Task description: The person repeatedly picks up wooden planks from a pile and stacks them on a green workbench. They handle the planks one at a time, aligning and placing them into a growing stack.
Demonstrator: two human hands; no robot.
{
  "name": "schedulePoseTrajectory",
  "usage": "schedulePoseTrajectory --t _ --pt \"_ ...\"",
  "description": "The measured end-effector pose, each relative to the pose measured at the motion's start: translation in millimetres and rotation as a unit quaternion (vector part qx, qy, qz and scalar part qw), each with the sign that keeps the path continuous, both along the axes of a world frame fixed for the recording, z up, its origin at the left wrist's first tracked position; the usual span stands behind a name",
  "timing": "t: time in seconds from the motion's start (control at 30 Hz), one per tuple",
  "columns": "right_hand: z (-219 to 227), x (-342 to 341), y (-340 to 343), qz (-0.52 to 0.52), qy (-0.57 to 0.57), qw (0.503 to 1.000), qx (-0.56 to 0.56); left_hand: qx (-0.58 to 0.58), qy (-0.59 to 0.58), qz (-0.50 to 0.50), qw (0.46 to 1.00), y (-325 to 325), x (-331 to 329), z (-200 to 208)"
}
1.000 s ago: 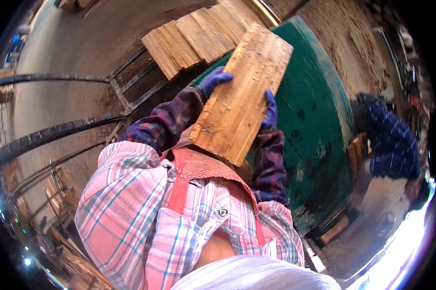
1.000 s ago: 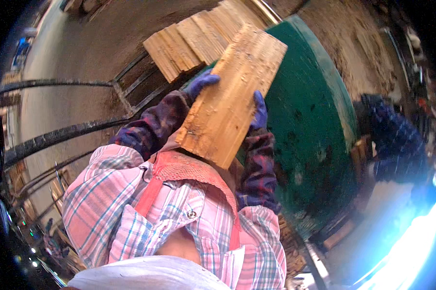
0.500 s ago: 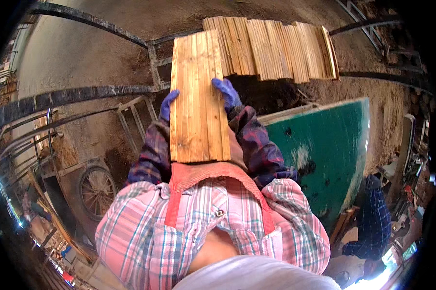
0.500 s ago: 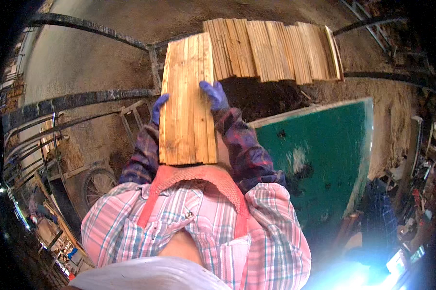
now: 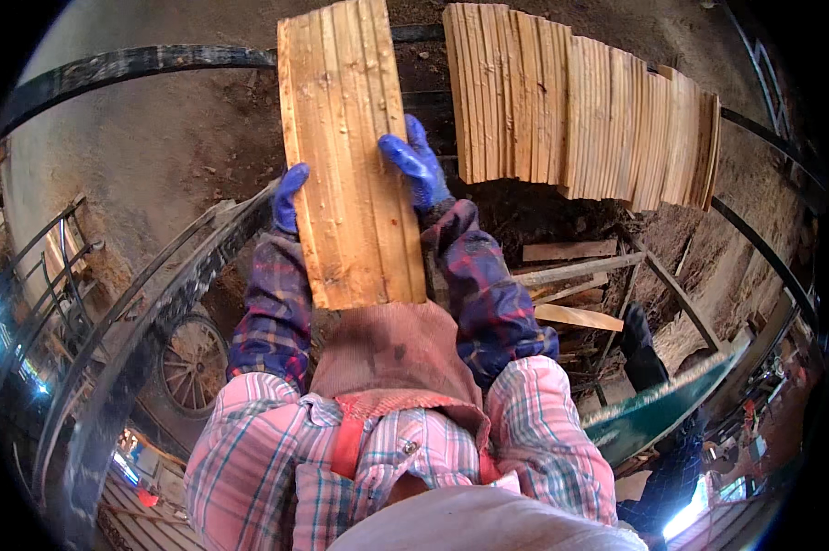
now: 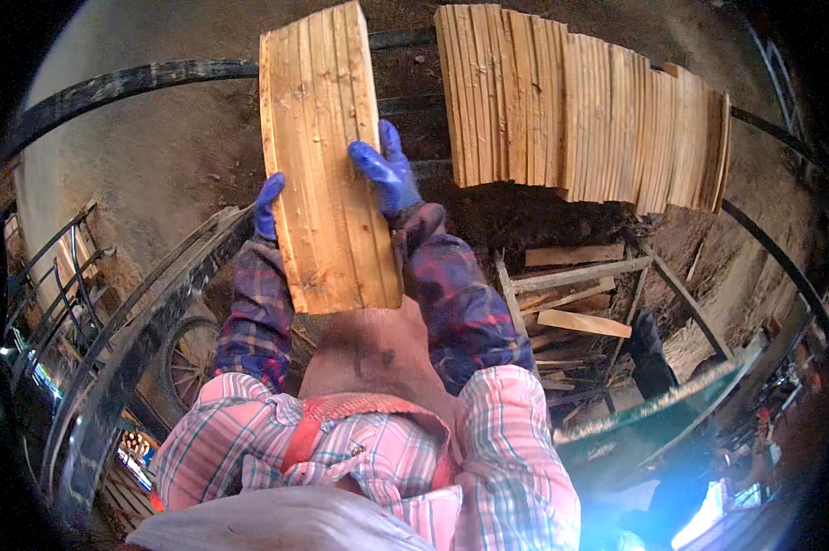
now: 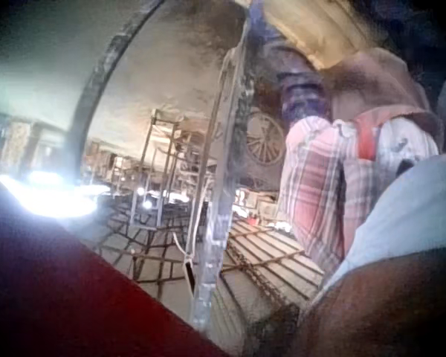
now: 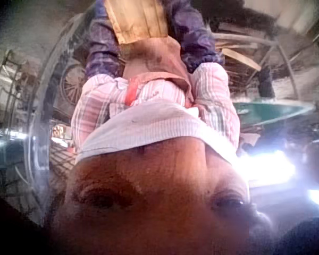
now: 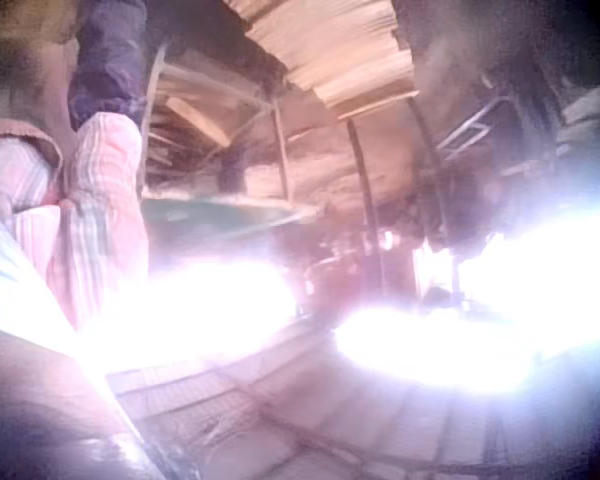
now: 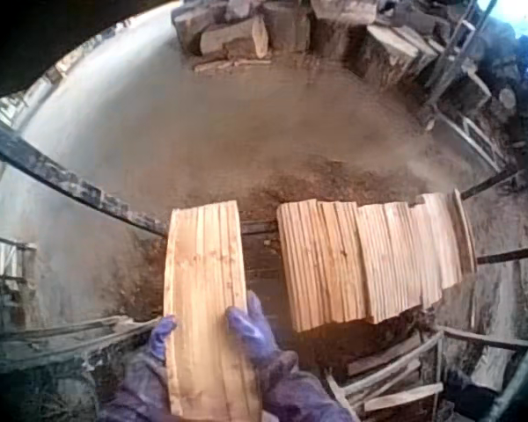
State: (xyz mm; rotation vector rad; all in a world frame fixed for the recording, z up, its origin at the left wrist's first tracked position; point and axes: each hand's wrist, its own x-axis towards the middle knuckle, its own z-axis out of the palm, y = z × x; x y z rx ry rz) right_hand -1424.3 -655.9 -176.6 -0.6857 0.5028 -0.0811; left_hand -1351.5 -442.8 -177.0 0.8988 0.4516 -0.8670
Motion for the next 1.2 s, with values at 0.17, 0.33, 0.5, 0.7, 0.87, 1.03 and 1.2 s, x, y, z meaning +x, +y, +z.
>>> schedulePoseTrajectory --t 0.17,0.33,0.5,0.7,0.87,1.03,1.2 --pt "-82 -26 -52 0.066 0.108 0.89 -0.437 0.108 -0.057 -0.125 0.985 -68 37 -94" --pt "-50 -117 -19 0.164 0.306 0.874 -0.341 0.502 -0.144 -0.26 0.812 -132 1 -247" --pt "48 -150 19 0.032 0.278 0.902 -0.328 0.494 -0.134 -0.349 0.785 -103 23 -293" --pt "203 -261 -33 -0.252 0.159 0.835 -0.463 0.205 -0.362 -0.325 0.849 -312 -87 -115" --pt "270 -557 -37 -0.406 0.377 0.496 -0.669 -0.165 -0.647 -0.31 0.676 -451 -342 151" --pt "206 -908 86 -0.37 0.658 0.289 -0.589 -0.289 -0.59 -0.455 0.601 -403 -679 287" --pt "167 -1187 152 -0.514 0.732 0.202 -0.399 -0.316 -0.731 -0.49 0.355 -325 -899 207"
